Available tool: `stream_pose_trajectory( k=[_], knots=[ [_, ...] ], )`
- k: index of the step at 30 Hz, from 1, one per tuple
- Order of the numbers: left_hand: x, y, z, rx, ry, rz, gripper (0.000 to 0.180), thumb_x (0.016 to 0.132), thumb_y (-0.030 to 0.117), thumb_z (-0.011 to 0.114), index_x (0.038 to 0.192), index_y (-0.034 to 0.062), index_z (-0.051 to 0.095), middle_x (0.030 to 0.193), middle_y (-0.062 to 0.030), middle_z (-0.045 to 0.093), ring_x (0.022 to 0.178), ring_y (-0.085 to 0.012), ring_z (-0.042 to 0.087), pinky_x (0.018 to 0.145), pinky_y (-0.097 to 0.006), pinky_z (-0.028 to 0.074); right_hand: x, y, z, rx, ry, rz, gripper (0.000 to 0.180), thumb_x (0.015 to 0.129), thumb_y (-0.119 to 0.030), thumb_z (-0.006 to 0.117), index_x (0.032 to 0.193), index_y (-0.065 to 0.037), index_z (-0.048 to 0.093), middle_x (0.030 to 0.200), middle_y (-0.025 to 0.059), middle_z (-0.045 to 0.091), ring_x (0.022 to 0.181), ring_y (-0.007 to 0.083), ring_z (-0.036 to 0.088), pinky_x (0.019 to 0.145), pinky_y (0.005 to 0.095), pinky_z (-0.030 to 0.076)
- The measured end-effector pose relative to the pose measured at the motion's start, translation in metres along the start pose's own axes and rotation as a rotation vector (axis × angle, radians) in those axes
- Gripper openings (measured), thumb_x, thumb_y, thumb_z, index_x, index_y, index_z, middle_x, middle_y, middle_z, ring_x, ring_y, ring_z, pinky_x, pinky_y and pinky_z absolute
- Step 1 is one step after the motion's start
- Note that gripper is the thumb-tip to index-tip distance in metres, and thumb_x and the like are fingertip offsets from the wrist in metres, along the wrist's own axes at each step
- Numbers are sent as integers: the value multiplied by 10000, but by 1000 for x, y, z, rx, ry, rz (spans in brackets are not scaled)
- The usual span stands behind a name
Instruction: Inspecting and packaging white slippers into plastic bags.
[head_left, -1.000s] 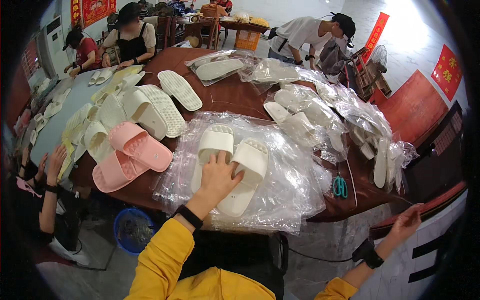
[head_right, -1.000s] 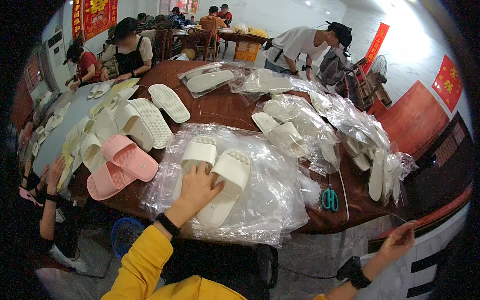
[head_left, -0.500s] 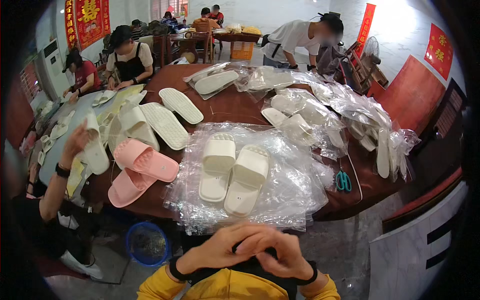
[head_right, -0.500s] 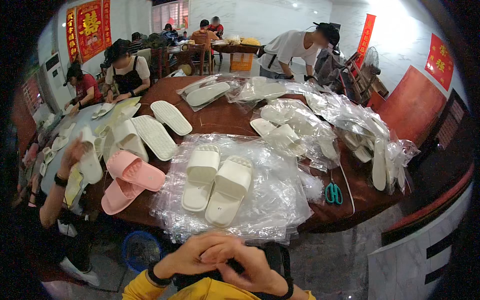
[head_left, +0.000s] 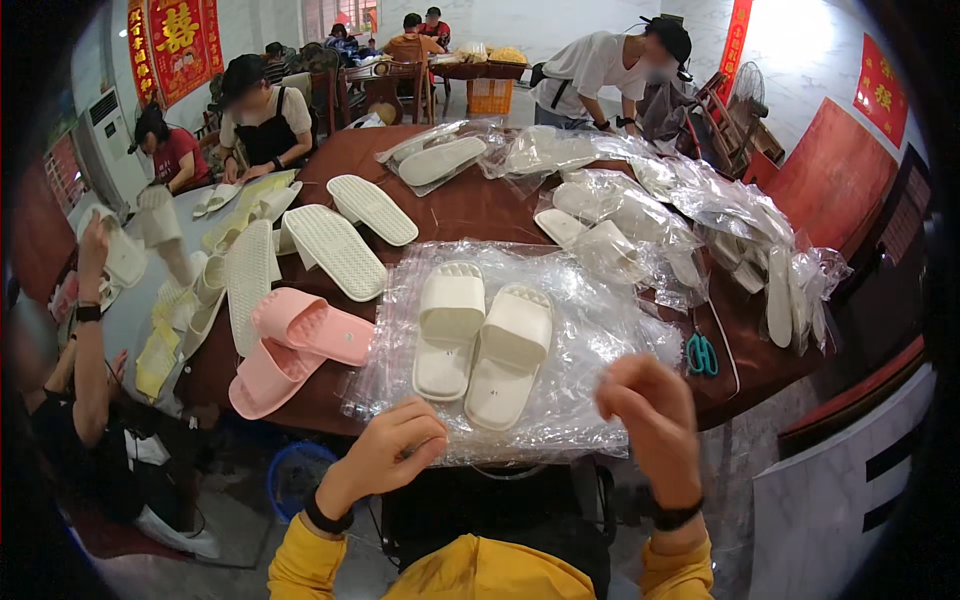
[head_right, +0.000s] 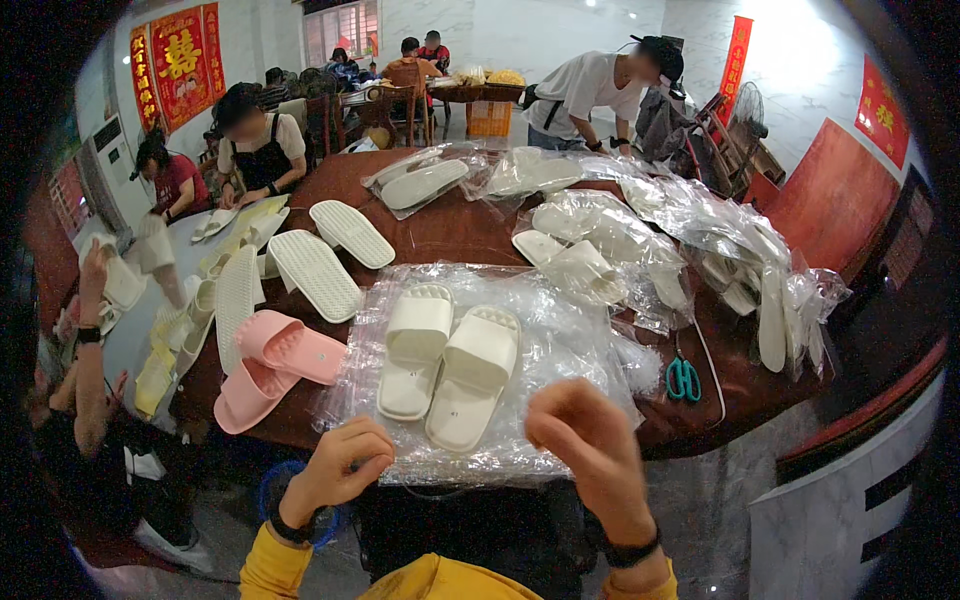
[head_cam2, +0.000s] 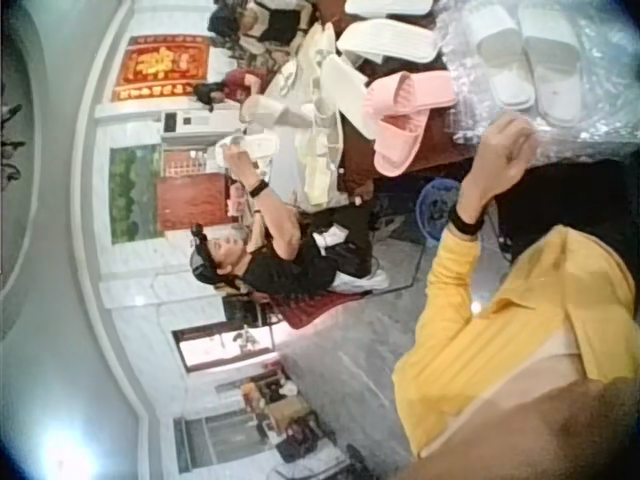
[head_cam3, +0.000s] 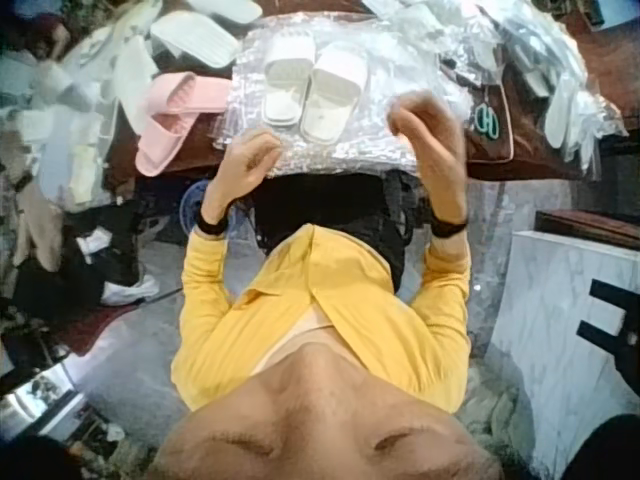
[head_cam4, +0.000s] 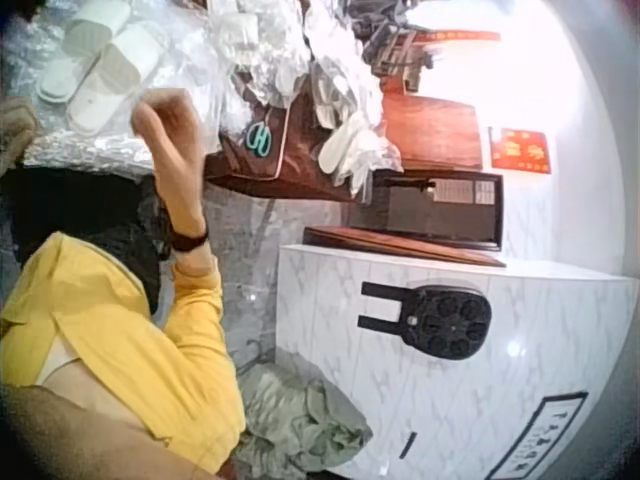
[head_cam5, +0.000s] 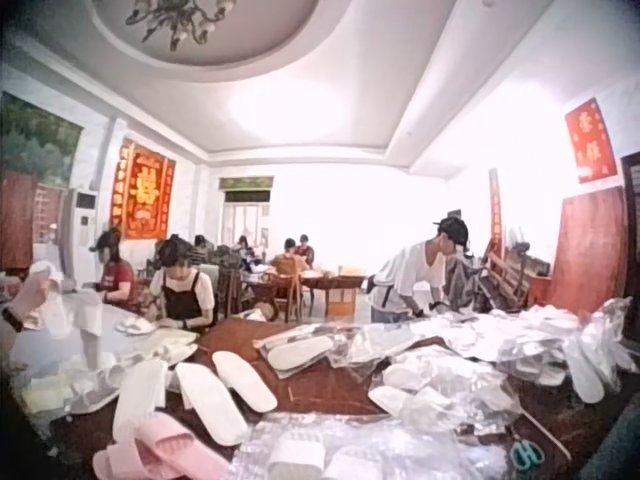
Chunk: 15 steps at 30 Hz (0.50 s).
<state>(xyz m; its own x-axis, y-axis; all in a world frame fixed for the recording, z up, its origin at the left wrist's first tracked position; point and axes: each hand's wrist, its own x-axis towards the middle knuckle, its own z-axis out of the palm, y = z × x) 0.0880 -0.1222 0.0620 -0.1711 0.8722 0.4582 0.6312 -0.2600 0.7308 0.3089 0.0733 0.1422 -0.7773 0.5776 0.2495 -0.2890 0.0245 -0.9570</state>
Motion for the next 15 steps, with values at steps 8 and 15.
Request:
stream_pose_trajectory(
  k=[8, 15],
  knots=[
    [15, -45, -4, 49, -144, -11, 80, 853, 47, 611, 825, -13, 565, 781, -130, 542, 736, -301, 519, 678, -358, 436, 44, 120, 6, -817, -263, -35, 328, 880, -167, 643, 1122, 42, 572, 1125, 174, 567, 1016, 305, 586, 851, 373, 498],
    [36, -84, -4, 71, -75, -235, 166, 889, 123, 612, 837, -29, 571, 711, -111, 534, 664, -223, 516, 619, -337, 416, 54, 144, 16, -1084, -264, -105, 636, 883, -309, 625, 1308, 116, 417, 1381, 280, 375, 1305, 418, 344, 1058, 443, 356]
  ],
)
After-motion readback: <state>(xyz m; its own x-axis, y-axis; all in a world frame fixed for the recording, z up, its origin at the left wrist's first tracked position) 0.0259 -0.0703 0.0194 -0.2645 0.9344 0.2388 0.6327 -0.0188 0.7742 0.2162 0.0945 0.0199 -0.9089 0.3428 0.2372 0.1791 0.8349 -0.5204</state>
